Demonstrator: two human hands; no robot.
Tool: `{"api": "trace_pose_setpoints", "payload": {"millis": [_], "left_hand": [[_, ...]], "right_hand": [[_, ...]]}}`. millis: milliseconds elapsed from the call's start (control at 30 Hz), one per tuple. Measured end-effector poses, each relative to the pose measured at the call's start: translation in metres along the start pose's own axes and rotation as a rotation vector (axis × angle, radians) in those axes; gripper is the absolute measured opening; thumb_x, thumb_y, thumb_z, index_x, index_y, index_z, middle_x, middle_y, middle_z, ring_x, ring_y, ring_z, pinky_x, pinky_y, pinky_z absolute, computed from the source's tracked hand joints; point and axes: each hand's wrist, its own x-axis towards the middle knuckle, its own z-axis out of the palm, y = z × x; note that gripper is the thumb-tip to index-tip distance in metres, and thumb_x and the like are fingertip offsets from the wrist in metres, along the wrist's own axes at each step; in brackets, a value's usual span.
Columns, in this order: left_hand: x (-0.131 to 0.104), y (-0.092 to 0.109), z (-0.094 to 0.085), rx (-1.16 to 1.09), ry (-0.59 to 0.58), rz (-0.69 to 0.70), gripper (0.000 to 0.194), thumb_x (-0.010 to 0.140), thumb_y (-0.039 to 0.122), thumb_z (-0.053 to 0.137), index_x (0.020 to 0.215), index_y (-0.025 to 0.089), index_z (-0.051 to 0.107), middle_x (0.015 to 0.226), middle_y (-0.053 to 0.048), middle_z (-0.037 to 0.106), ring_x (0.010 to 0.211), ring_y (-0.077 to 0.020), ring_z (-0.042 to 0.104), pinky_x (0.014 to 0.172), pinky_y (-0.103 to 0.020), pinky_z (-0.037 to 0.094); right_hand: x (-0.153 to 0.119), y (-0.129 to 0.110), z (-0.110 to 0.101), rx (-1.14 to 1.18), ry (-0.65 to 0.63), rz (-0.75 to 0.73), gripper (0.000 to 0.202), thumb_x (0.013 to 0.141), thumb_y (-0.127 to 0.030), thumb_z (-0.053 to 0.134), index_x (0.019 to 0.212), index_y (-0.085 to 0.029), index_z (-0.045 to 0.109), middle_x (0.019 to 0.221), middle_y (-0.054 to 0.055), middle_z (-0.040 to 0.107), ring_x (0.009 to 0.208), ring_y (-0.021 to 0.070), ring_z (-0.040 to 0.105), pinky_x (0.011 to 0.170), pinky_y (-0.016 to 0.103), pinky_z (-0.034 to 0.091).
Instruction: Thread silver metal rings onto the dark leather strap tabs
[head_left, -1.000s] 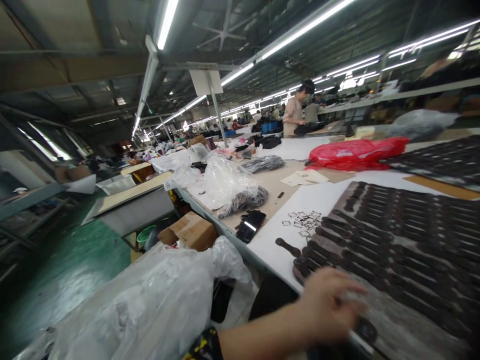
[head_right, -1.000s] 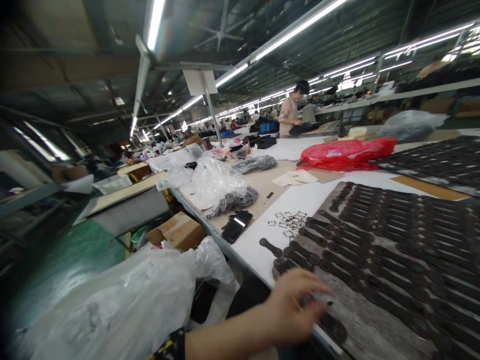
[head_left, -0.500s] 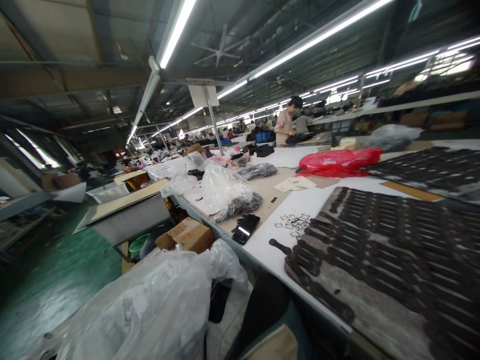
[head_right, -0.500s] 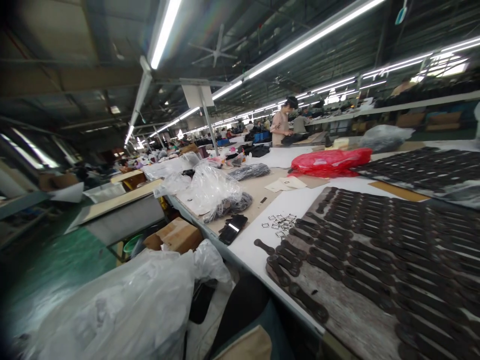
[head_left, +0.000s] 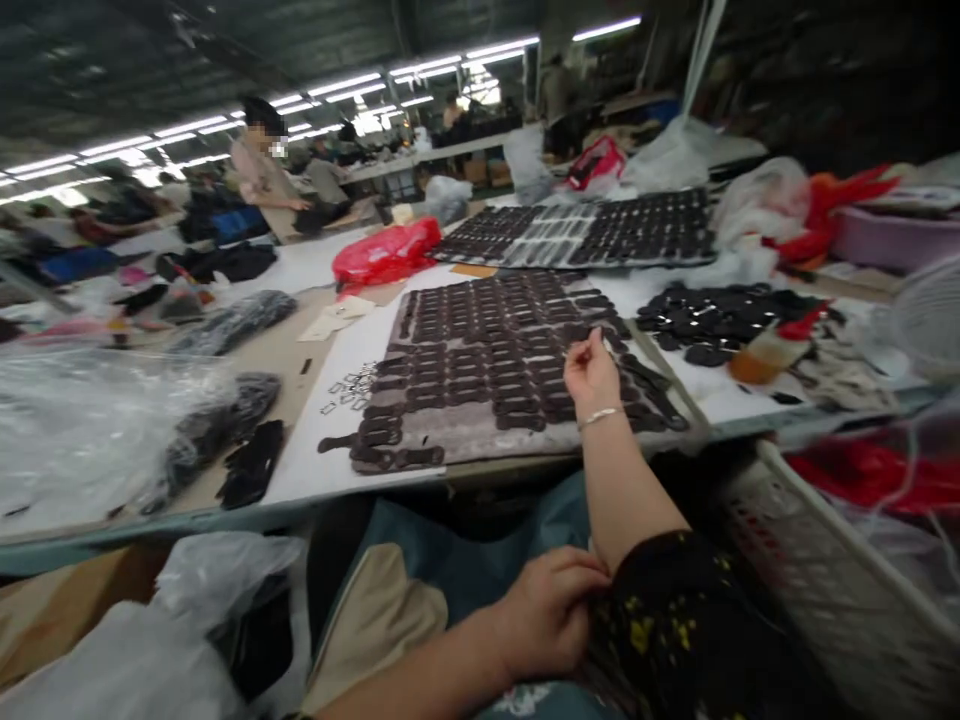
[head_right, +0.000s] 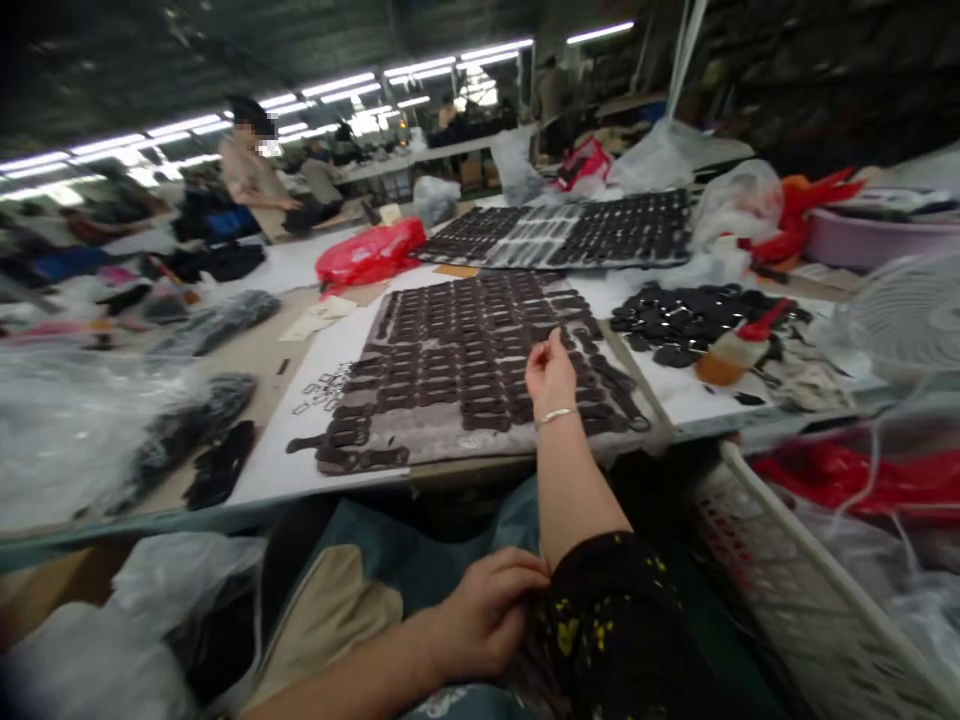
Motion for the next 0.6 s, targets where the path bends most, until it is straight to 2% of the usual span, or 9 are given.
{"api": "trace_pose_setpoints", "payload": {"millis": [33,100,233,333,433,500,533,567,600], "left_hand": [[0.0,0.0,-0.003,-0.022,0.005,-0.001,0.046,0.067,0.002,0.044,0.109,0.012,0.057,0.106,-0.012,0.06,0.099,-0.0186,0.058,0.088,-0.03,0.05],[0.004,0.002,-0.006,-0.021,0.043,-0.01,0.05,0.066,0.002,0.045,0.113,0.014,0.056,0.116,-0.014,0.055,0.108,-0.0217,0.054,0.094,-0.036,0.047],[0.015,0.006,-0.002,-0.006,0.122,-0.025,0.061,0.065,0.0,0.044,0.125,0.013,0.047,0.134,-0.018,0.042,0.125,-0.0251,0.042,0.103,-0.042,0.039],[0.019,0.006,0.002,-0.035,0.1,-0.042,0.057,0.062,0.0,0.044,0.117,0.011,0.053,0.127,-0.018,0.048,0.12,-0.0249,0.046,0.101,-0.04,0.041],[0.015,0.002,0.003,-0.102,0.03,-0.037,0.051,0.06,0.0,0.044,0.108,0.009,0.059,0.112,-0.015,0.057,0.107,-0.0222,0.055,0.094,-0.035,0.047],[0.012,0.0,0.005,-0.129,0.005,-0.022,0.05,0.059,0.0,0.043,0.104,0.009,0.061,0.104,-0.013,0.061,0.098,-0.0191,0.059,0.09,-0.031,0.049],[0.01,0.0,0.007,-0.117,0.026,-0.031,0.05,0.059,0.001,0.044,0.105,0.009,0.061,0.105,-0.013,0.06,0.099,-0.0191,0.059,0.091,-0.03,0.049],[0.01,-0.001,0.009,-0.089,0.06,-0.045,0.05,0.06,0.002,0.045,0.107,0.007,0.061,0.108,-0.014,0.059,0.102,-0.02,0.058,0.092,-0.029,0.048],[0.01,-0.001,0.01,-0.042,0.105,-0.069,0.051,0.061,0.004,0.048,0.111,0.005,0.058,0.116,-0.017,0.055,0.11,-0.0223,0.054,0.096,-0.03,0.045]], "right_hand": [[0.002,-0.012,-0.008,0.042,0.01,-0.02,0.012,0.092,-0.024,0.054,0.091,-0.012,0.058,0.077,-0.002,0.057,0.06,0.0062,0.057,0.052,0.017,0.052],[0.004,-0.023,-0.013,0.126,-0.004,-0.017,0.018,0.091,-0.023,0.055,0.076,-0.014,0.054,0.061,-0.007,0.048,0.047,0.0013,0.049,0.043,0.008,0.048],[0.007,-0.028,-0.01,0.276,-0.078,0.059,0.022,0.087,-0.026,0.061,0.069,-0.016,0.052,0.058,-0.009,0.043,0.043,-0.0008,0.047,0.04,0.003,0.048],[0.01,-0.036,-0.014,0.364,-0.12,0.097,0.024,0.088,-0.027,0.059,0.068,-0.016,0.052,0.058,-0.01,0.042,0.042,-0.0008,0.048,0.04,0.003,0.049],[0.015,-0.046,-0.022,0.424,-0.151,0.112,0.027,0.091,-0.028,0.053,0.067,-0.017,0.051,0.059,-0.009,0.043,0.045,0.0003,0.049,0.041,0.005,0.049],[0.014,-0.051,-0.023,0.563,-0.24,0.257,0.027,0.089,-0.029,0.055,0.065,-0.018,0.05,0.058,-0.009,0.042,0.046,0.0018,0.047,0.041,0.008,0.049],[0.012,-0.052,-0.021,0.701,-0.32,0.409,0.027,0.086,-0.03,0.059,0.063,-0.02,0.049,0.057,-0.009,0.04,0.046,0.0028,0.045,0.04,0.009,0.047],[0.007,-0.053,-0.018,0.877,-0.428,0.65,0.027,0.08,-0.028,0.066,0.062,-0.021,0.047,0.056,-0.01,0.038,0.047,0.004,0.041,0.04,0.011,0.046],[0.002,-0.052,-0.014,0.943,-0.455,0.761,0.029,0.074,-0.027,0.07,0.06,-0.022,0.046,0.054,-0.01,0.036,0.046,0.0045,0.037,0.038,0.012,0.043]]}}
